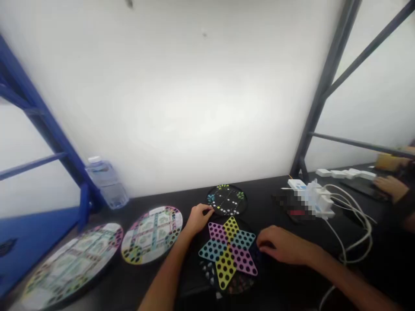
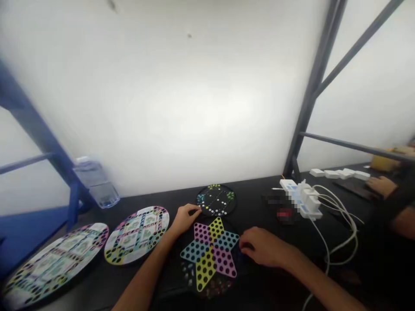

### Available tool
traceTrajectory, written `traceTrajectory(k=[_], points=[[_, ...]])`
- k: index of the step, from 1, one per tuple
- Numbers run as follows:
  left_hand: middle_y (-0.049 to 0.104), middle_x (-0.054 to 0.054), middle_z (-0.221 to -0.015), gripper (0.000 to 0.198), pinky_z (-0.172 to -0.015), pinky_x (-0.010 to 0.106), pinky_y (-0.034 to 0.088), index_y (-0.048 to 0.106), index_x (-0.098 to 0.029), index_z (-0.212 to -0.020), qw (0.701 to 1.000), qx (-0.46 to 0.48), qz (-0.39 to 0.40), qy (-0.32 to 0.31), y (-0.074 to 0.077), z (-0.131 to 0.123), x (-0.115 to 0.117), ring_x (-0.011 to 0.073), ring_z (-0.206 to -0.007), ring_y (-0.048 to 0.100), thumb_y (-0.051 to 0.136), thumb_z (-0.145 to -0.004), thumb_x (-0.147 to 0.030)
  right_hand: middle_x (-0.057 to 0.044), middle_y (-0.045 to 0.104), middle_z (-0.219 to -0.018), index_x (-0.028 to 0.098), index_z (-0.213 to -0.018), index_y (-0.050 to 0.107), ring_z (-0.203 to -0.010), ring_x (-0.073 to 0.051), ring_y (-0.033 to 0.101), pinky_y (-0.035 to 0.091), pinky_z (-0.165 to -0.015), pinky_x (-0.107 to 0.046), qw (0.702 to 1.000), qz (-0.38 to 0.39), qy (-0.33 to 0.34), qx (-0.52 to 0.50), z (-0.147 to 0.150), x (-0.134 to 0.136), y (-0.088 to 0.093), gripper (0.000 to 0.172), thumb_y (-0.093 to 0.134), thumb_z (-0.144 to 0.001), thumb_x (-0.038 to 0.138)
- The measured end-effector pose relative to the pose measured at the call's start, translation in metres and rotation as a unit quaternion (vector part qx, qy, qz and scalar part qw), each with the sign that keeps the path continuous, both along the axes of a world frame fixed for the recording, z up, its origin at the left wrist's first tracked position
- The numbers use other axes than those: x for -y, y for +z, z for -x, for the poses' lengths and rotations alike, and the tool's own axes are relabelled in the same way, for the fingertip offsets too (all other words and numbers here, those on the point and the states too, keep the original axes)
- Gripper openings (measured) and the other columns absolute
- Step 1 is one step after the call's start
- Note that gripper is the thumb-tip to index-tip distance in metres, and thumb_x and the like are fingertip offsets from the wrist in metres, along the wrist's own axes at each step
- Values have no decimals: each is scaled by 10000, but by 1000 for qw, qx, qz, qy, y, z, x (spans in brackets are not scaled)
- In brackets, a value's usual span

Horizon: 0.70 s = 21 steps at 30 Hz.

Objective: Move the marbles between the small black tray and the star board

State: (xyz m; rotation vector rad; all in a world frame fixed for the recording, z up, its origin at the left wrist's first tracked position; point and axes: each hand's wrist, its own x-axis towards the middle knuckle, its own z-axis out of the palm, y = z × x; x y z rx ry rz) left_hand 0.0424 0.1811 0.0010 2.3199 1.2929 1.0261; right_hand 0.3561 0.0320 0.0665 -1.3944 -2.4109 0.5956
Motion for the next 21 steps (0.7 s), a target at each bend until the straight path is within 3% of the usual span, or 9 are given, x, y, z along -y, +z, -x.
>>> traceTrajectory(k=[3,13,21], points=[[766,18,-958,138,-881,314,507,771,-249,-906,1000,0,0,-4,0,1,0,193,-920,689,643,-864,-278,-38,741,-908,255,-920,766,-895,-207,661,447,-858,-280,1000,3,22,11,-2,-17,-2,184,593,-862,225],[763,21,-970,204,-891,314,495,769,-252,-920,1000,9,9,-8,6,0,6,198,-927,683,602,-895,-367,-81,745,-937,236,-1058,748,-924,-248,671,432,-801,-301,990,-38,-57,121,23,-44,-7,263,537,-918,307],[750,18,-969,228,-893,304,489,765,-253,-902,999,10,20,-32,10,0,10,197,-937,670,703,-813,-453,-96,759,-924,225,-910,786,-938,-238,687,441,-757,-265,986,4,-110,127,45,-71,-17,258,564,-909,356]])
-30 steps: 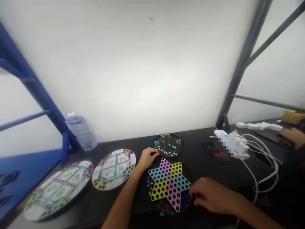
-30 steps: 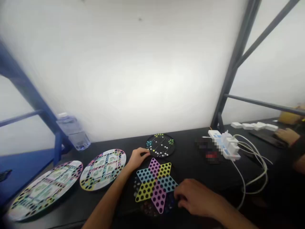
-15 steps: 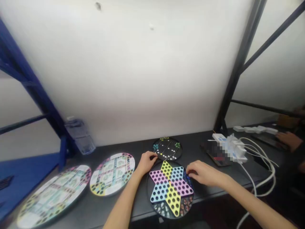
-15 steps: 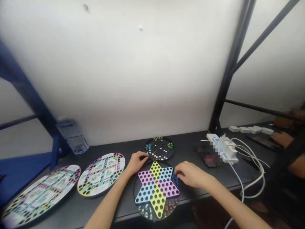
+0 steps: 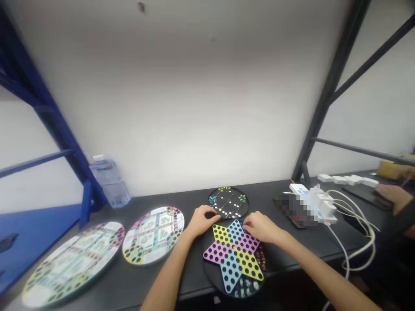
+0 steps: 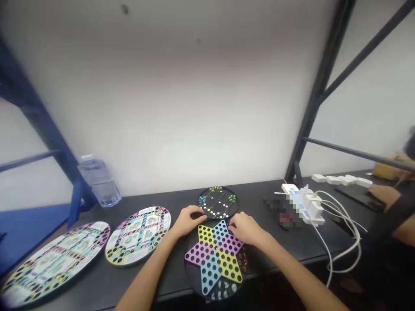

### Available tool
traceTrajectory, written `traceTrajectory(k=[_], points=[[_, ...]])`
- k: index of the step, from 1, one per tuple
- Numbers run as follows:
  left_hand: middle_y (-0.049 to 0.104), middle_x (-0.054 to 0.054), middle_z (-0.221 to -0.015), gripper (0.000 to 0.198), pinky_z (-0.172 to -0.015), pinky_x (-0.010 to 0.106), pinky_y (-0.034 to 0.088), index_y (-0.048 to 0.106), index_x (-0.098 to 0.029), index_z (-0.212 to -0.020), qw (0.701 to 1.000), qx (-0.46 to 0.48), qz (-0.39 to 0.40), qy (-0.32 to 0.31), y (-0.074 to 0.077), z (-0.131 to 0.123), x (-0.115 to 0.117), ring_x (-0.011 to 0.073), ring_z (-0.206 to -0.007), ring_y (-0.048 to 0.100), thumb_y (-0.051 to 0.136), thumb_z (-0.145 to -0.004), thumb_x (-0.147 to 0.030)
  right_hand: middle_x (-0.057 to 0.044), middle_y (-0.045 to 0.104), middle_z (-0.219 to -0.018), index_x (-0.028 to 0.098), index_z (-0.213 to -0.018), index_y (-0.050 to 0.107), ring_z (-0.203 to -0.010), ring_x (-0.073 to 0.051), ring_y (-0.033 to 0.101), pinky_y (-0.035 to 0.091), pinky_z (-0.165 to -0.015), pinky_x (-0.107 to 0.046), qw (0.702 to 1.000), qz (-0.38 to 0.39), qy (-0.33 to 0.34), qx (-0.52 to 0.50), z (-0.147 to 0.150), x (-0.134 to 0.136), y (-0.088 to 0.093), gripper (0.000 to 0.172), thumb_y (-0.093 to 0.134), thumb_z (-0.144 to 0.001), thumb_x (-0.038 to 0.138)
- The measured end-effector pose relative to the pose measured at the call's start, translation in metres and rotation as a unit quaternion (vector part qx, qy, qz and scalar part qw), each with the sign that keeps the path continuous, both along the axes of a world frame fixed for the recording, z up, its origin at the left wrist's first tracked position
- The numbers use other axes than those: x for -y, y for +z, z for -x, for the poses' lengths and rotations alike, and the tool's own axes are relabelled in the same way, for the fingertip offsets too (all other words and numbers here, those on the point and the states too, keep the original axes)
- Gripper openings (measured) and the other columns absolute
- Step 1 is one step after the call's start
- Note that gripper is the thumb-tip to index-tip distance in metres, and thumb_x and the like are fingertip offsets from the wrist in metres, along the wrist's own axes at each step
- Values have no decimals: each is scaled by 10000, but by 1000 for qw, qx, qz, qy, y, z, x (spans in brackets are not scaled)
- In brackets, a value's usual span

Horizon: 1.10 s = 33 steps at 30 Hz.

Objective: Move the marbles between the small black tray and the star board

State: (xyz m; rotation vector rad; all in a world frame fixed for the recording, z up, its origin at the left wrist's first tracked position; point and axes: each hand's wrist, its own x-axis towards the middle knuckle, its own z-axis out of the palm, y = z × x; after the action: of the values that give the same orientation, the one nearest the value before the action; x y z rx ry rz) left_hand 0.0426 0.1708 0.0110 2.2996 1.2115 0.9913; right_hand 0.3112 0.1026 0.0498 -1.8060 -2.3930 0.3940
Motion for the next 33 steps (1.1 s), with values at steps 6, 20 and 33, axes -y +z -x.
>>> traceTrajectory(k=[6,20,33], points=[[739,16,-993,358,-915,321,486,758,-253,-928,1000,2,-3,-13,-3,3,0,214,-960,661,831,-661,-482,-109,760,-905,206,-863,796,-855,-232,706,441,-679,-264,999,-5,-40,-36,15,-15,-7,194,621,-841,286],[745,13,-996,298,-927,323,488,759,-262,-924,1000,3,-4,-9,-8,3,0,214,-967,667,821,-678,-419,-28,653,-543,159,-699,726,-473,-118,538,376,-501,-229,947,-19,-90,-308,2,-30,-33,105,666,-669,240],[748,14,-1027,302,-956,332,494,765,-274,-975,1000,-4,18,1,-6,1,2,220,-994,672,783,-711,-419,-109,694,-841,177,-786,555,-641,-144,606,302,-390,-180,638,174,-139,-737,-24,-53,-45,121,557,-755,294]])
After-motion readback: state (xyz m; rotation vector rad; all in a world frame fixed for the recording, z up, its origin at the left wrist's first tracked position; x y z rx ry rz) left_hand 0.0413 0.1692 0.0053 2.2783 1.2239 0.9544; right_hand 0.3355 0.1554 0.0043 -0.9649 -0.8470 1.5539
